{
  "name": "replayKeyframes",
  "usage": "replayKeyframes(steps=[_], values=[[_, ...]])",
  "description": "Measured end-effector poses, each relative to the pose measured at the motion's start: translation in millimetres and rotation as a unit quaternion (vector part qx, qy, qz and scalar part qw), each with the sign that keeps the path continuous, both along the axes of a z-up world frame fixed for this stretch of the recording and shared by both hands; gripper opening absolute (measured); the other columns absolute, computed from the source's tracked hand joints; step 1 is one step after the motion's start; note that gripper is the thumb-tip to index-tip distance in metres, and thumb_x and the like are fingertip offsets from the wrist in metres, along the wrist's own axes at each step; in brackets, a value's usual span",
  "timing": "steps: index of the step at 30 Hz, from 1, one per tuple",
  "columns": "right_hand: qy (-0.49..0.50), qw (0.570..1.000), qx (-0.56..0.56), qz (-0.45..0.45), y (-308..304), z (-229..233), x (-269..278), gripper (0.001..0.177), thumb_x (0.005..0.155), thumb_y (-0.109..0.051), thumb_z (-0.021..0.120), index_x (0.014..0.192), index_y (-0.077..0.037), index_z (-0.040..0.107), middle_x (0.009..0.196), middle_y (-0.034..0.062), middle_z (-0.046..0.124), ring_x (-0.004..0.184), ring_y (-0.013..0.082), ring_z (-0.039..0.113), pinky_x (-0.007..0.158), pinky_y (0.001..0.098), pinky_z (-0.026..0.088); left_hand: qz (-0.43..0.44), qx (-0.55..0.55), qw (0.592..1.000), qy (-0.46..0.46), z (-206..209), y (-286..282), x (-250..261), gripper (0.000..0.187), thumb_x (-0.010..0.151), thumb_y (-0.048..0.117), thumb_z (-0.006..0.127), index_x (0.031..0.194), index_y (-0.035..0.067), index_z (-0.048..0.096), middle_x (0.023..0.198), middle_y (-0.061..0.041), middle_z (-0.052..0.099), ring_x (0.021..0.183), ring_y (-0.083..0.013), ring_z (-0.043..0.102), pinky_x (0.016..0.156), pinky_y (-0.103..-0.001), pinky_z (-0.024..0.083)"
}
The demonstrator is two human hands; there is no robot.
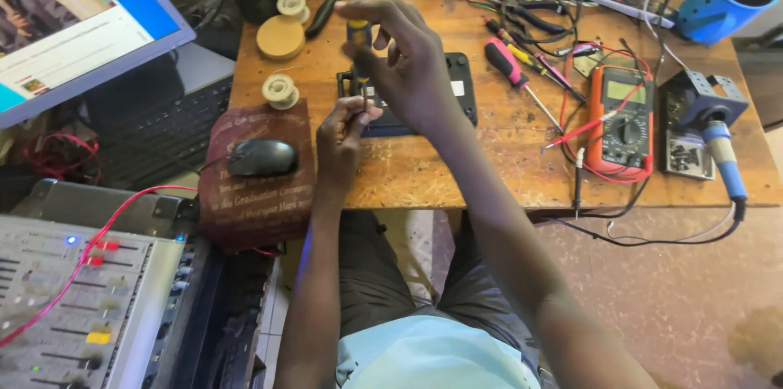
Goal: The person uses a soldering iron to work on the internal circuit board of a disassembled electronic device. They then reassemble the device, which appears to be a cordless phone, and use a screwdriver to secure the casing.
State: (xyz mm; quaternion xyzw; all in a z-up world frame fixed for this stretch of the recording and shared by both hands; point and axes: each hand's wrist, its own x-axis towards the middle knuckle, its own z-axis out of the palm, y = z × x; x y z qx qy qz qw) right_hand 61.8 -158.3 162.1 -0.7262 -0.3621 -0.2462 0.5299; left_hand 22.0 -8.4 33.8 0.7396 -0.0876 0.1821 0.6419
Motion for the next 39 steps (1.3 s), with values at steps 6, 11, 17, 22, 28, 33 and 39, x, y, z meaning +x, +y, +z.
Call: replayKeyframes(steps=[6, 11, 17, 22, 28, 33, 39], values=[[-0.120, 0.986, -0.005, -0.116, 16, 0, 10, 0.056, 0.082, -0.034, 0.102, 0.102, -0.007, 0.057, 0.098, 0.0075, 0.061, 0.087, 0.0210, 0.057, 0.069, 0.0303, 0.058, 0.023, -0.004, 1.000, -0.008, -6, 2, 4, 0.022, 0.095, 0.010, 0.083, 0.103, 0.011, 0.063, 0.102, -0.005, 0.073, 0.094, -0.0174, 0.074, 0.089, -0.029, 0.061], [-0.089, 0.994, -0.044, -0.050, 11, -1, 1, 0.036, 0.107, -0.037, 0.076, 0.134, -0.019, 0.060, 0.131, 0.0048, 0.063, 0.123, 0.0257, 0.058, 0.096, 0.0382, 0.060, 0.044, 0.026, 0.999, 0.006, -3, 2, 3, 0.012, 0.099, 0.006, 0.076, 0.101, 0.010, 0.065, 0.096, -0.005, 0.071, 0.091, -0.0175, 0.069, 0.086, -0.031, 0.058], [0.006, 0.994, -0.010, 0.107, -2, 15, -2, 0.031, 0.114, -0.001, 0.067, 0.142, -0.015, 0.067, 0.142, 0.0076, 0.071, 0.129, 0.0235, 0.072, 0.104, 0.0349, 0.065, 0.043, 0.033, 0.999, 0.000, -2, 2, 0, 0.006, 0.100, 0.007, 0.075, 0.106, 0.008, 0.077, 0.108, -0.009, 0.082, 0.103, -0.0219, 0.079, 0.093, -0.034, 0.066], [-0.048, 0.998, 0.039, -0.028, 12, 5, 7, 0.034, 0.091, -0.031, 0.093, 0.109, -0.013, 0.070, 0.104, 0.0005, 0.060, 0.077, 0.0106, 0.058, 0.072, 0.0259, 0.056, 0.004, 0.045, 0.998, 0.037, 1, 1, -3, 0.017, 0.105, 0.021, 0.062, 0.115, 0.014, 0.075, 0.114, -0.001, 0.078, 0.105, -0.0164, 0.070, 0.092, -0.030, 0.052], [-0.114, 0.988, 0.003, -0.102, 15, 9, -4, 0.047, 0.093, -0.044, 0.086, 0.102, -0.009, 0.057, 0.098, 0.0032, 0.053, 0.088, 0.0180, 0.056, 0.075, 0.0304, 0.056, 0.040, 0.025, 0.999, 0.026, -3, 2, 3, 0.015, 0.100, 0.009, 0.076, 0.102, 0.012, 0.061, 0.096, -0.003, 0.068, 0.088, -0.0151, 0.068, 0.084, -0.029, 0.057], [0.069, 0.992, 0.024, 0.104, 2, 2, -7, 0.033, 0.118, -0.039, 0.057, 0.144, -0.018, 0.056, 0.149, 0.0066, 0.066, 0.136, 0.0245, 0.071, 0.108, 0.0391, 0.064, 0.054, -0.014, 0.998, -0.018, -17, 4, 9, 0.006, 0.096, 0.002, 0.077, 0.101, 0.003, 0.072, 0.101, -0.012, 0.082, 0.095, -0.0207, 0.081, 0.088, -0.033, 0.066], [0.071, 0.996, 0.008, 0.057, -2, 3, -4, 0.029, 0.113, -0.027, 0.069, 0.141, -0.018, 0.067, 0.134, 0.0045, 0.076, 0.118, 0.0174, 0.077, 0.088, 0.0304, 0.057, 0.013, 0.057, 0.998, -0.009, -6, 5, 4, 0.012, 0.104, 0.008, 0.066, 0.108, 0.007, 0.077, 0.108, -0.006, 0.080, 0.105, -0.0218, 0.075, 0.092, -0.035, 0.060]])
